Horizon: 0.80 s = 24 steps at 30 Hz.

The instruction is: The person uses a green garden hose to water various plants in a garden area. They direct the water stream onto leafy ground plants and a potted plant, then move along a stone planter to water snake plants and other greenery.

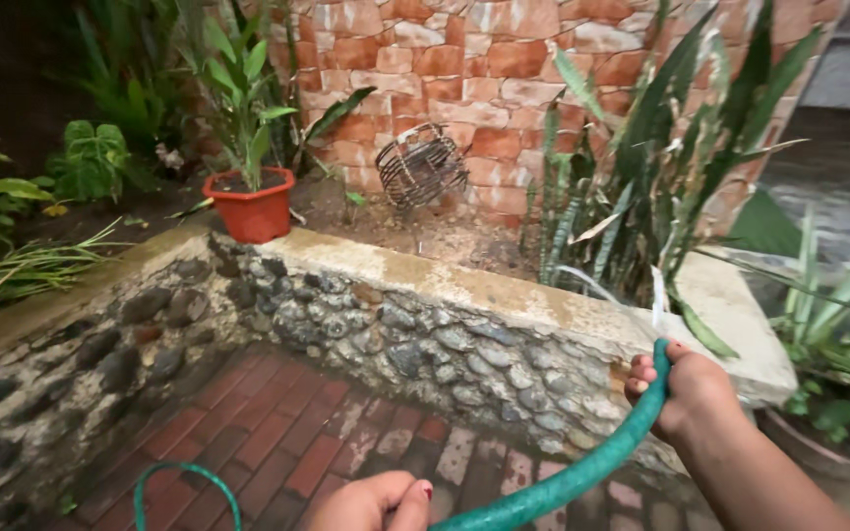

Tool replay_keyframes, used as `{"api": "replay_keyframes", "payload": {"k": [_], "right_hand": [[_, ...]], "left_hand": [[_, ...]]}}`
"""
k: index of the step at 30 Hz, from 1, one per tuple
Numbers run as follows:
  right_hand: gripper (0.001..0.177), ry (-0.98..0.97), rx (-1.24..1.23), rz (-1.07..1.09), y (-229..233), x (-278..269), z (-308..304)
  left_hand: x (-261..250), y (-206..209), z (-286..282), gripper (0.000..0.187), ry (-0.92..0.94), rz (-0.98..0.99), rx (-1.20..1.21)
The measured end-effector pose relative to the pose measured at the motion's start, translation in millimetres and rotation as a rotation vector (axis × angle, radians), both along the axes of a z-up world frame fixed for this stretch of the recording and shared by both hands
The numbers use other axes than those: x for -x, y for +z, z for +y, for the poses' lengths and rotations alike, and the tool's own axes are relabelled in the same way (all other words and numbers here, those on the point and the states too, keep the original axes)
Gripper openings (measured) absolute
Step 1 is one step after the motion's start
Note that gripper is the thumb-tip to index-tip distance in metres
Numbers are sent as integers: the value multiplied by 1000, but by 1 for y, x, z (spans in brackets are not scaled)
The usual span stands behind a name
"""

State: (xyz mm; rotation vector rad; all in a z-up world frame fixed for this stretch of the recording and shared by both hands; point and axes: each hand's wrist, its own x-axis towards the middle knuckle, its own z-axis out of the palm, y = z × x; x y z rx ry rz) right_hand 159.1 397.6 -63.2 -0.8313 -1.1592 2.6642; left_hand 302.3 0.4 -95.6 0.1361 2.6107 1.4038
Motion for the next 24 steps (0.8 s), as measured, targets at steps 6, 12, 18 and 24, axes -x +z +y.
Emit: {"api": "replay_keyframes", "payload": {"k": [6, 12, 18, 24], "right_hand": [[30, 79, 22, 134, 58, -54, -35], [10, -55, -256, 373, 128, -157, -132], [15, 7, -149, 352, 103, -220, -163], [13, -1, -126, 274, 106, -267, -182]], "left_hand": [[-59, 30, -39, 30, -61, 35, -134], [-142, 44, -113, 30, -81, 205, -280], [-209, 62, -162, 32, -41, 182, -215], [-254, 82, -173, 33, 8, -4, -318]]}}
